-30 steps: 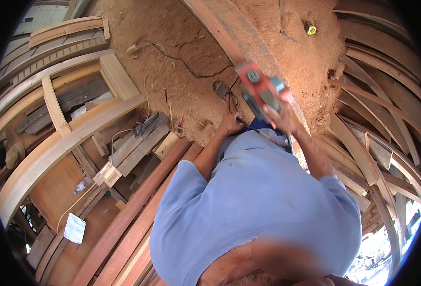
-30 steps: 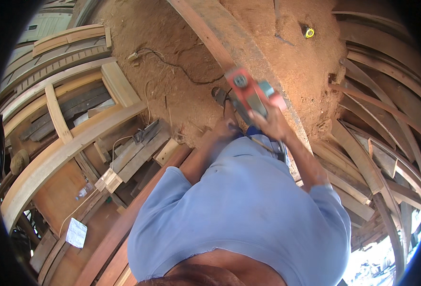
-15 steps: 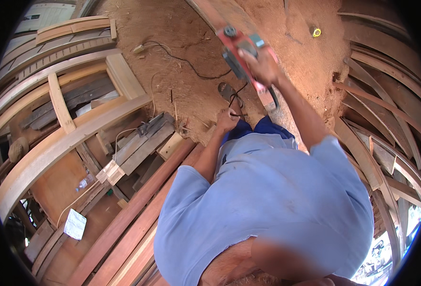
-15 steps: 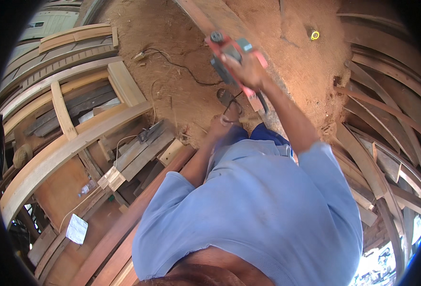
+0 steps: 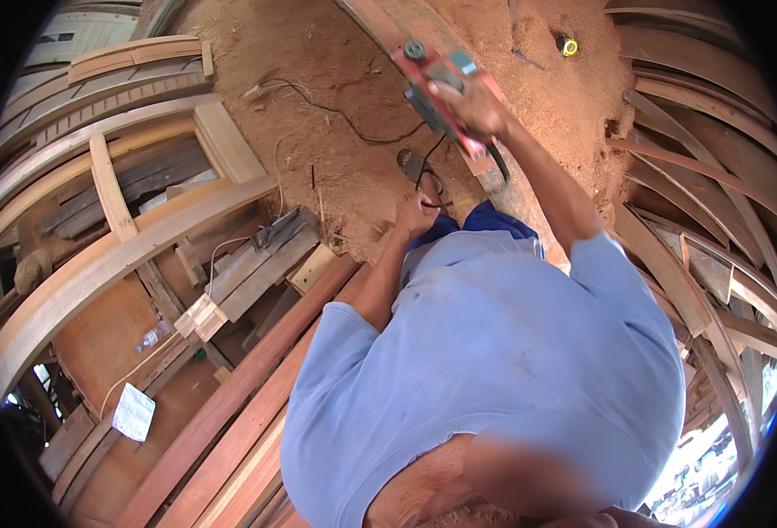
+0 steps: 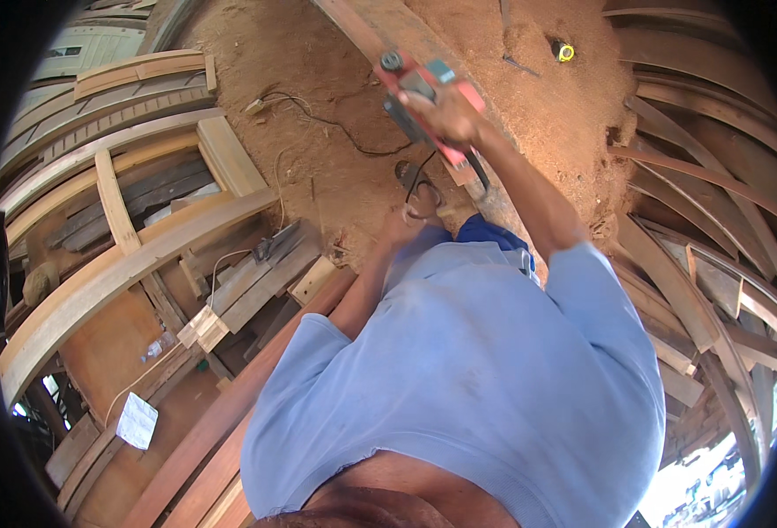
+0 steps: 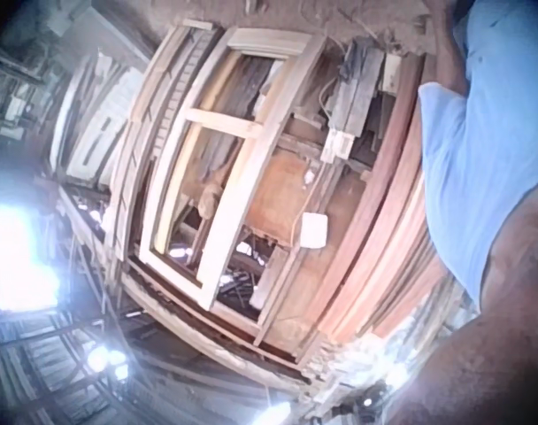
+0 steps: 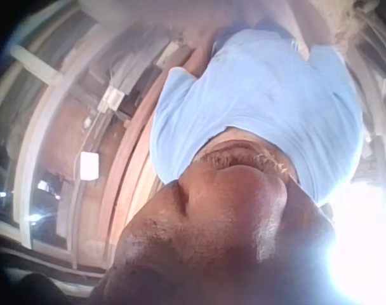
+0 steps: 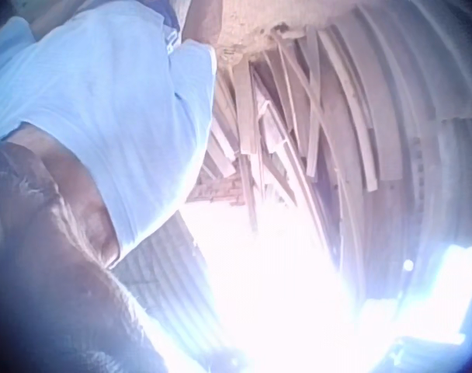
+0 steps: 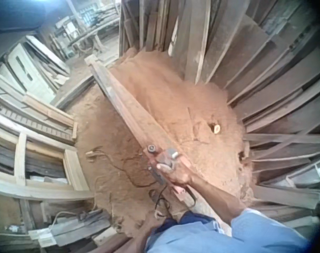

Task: The person picks up a wooden plank, inspects it, and uses a handheld electric sander to smooth its surface. The person repeatedly flips the plank and continues sanding different sections.

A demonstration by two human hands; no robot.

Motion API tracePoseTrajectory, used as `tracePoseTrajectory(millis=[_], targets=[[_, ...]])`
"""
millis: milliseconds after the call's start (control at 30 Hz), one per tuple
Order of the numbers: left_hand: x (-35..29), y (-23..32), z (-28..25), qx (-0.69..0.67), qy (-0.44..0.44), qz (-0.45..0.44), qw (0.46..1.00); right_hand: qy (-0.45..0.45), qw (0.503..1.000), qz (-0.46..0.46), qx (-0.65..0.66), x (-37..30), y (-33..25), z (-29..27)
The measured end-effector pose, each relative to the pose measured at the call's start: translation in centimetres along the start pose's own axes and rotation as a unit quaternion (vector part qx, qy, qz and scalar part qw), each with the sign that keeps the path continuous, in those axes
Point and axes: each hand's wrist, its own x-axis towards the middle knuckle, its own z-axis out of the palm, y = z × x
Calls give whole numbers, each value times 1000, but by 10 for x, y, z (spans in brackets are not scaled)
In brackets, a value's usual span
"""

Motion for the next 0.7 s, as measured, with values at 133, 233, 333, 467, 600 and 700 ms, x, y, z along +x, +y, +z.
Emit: tracePoseTrajectory(millis=[133,233,333,467,600,700], targets=[[-12,8,27,52,-71,61,994,-50,999,16,8,-130,53,1],[-20,51,33,87,-97,115,985,3,1000,-1,25,-209,85,12],[-5,28,63,44,-142,95,984,22,999,19,41,-200,71,16],[-1,24,43,41,-48,74,995,73,995,-44,41,-122,56,22],[10,-11,22,93,100,30,990,94,994,-53,-10,-11,4,15],[13,34,-19,43,172,-32,984,97,992,-79,-2,80,-28,8]])
